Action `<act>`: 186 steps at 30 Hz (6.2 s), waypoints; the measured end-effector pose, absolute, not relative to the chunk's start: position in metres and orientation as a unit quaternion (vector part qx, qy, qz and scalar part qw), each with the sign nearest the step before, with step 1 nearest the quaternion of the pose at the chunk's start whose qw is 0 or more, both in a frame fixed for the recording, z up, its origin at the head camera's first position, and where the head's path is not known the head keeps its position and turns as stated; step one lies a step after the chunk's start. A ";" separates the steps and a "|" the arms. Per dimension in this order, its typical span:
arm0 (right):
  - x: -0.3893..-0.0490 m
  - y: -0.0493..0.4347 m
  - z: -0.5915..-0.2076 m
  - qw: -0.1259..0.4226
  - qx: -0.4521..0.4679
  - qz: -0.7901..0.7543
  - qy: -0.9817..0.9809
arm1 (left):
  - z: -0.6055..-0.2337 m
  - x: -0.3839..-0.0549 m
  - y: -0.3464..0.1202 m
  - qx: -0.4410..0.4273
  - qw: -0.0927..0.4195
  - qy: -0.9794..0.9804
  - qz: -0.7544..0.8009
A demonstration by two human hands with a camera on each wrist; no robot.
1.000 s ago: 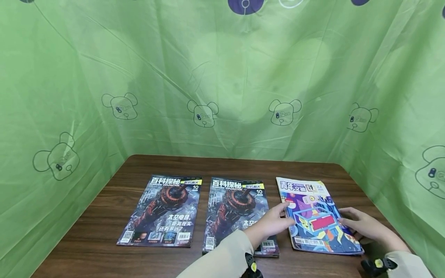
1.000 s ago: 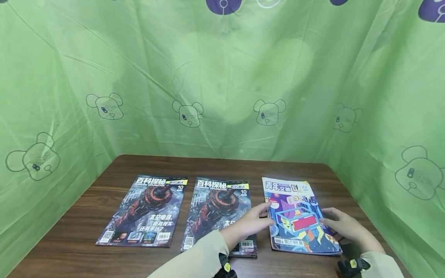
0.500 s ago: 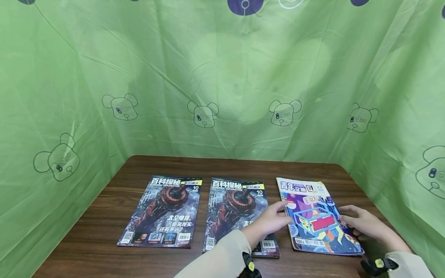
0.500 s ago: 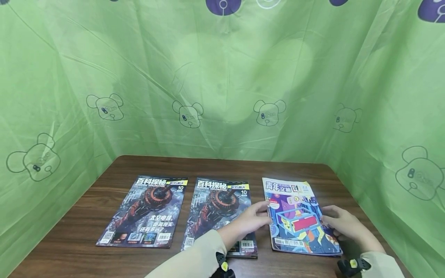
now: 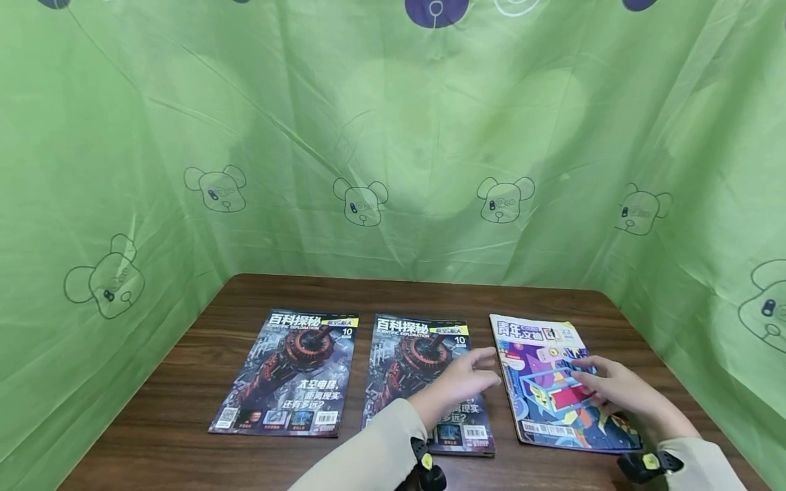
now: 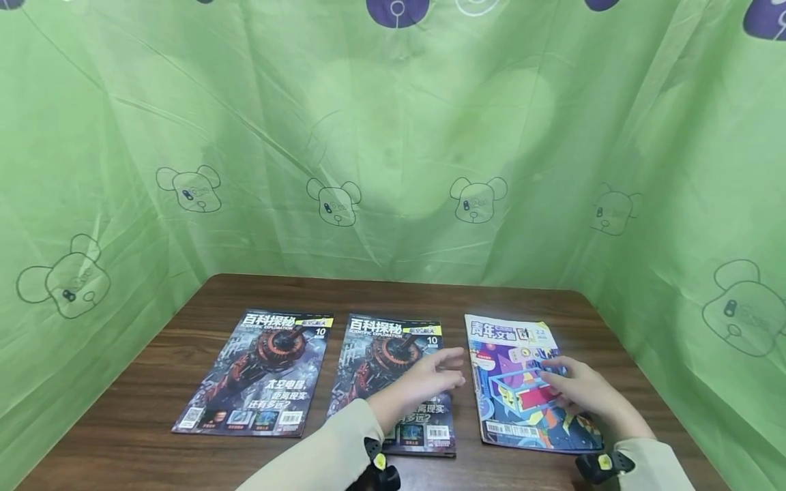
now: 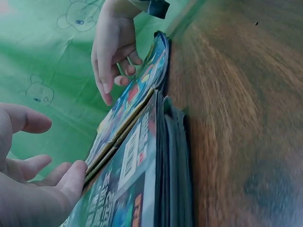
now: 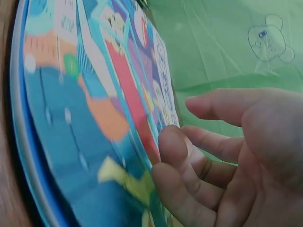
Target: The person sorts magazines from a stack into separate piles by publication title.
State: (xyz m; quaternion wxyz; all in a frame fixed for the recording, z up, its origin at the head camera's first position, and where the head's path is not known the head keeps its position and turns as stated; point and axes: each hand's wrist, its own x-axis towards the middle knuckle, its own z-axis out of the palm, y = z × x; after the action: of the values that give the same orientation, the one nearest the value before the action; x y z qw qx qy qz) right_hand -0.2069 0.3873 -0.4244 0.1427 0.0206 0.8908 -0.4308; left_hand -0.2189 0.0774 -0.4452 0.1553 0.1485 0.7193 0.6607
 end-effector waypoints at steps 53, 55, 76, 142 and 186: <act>-0.235 0.262 -0.431 0.164 -0.164 -0.544 0.807 | -0.449 -0.230 -0.094 0.168 0.134 0.769 0.602; -0.235 0.260 -0.430 0.166 -0.166 -0.540 0.808 | -0.446 -0.228 -0.098 0.164 0.129 0.776 0.595; -0.233 0.251 -0.431 0.184 -0.174 -0.517 0.818 | -0.451 -0.224 -0.133 0.089 0.132 0.804 0.573; -0.234 0.250 -0.441 0.249 -0.107 -0.641 0.718 | -0.448 -0.233 -0.124 0.097 0.169 0.763 0.616; -0.242 0.206 -0.445 0.230 -0.108 -0.688 0.680 | -0.446 -0.230 -0.149 -0.007 0.089 0.763 0.640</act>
State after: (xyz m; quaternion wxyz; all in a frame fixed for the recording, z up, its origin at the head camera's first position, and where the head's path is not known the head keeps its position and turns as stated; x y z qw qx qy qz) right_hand -0.2417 0.2059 -0.4450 0.2305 -0.1082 0.6798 -0.6878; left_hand -0.2303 -0.1493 -0.4464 0.0889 -0.0074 0.7628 0.6405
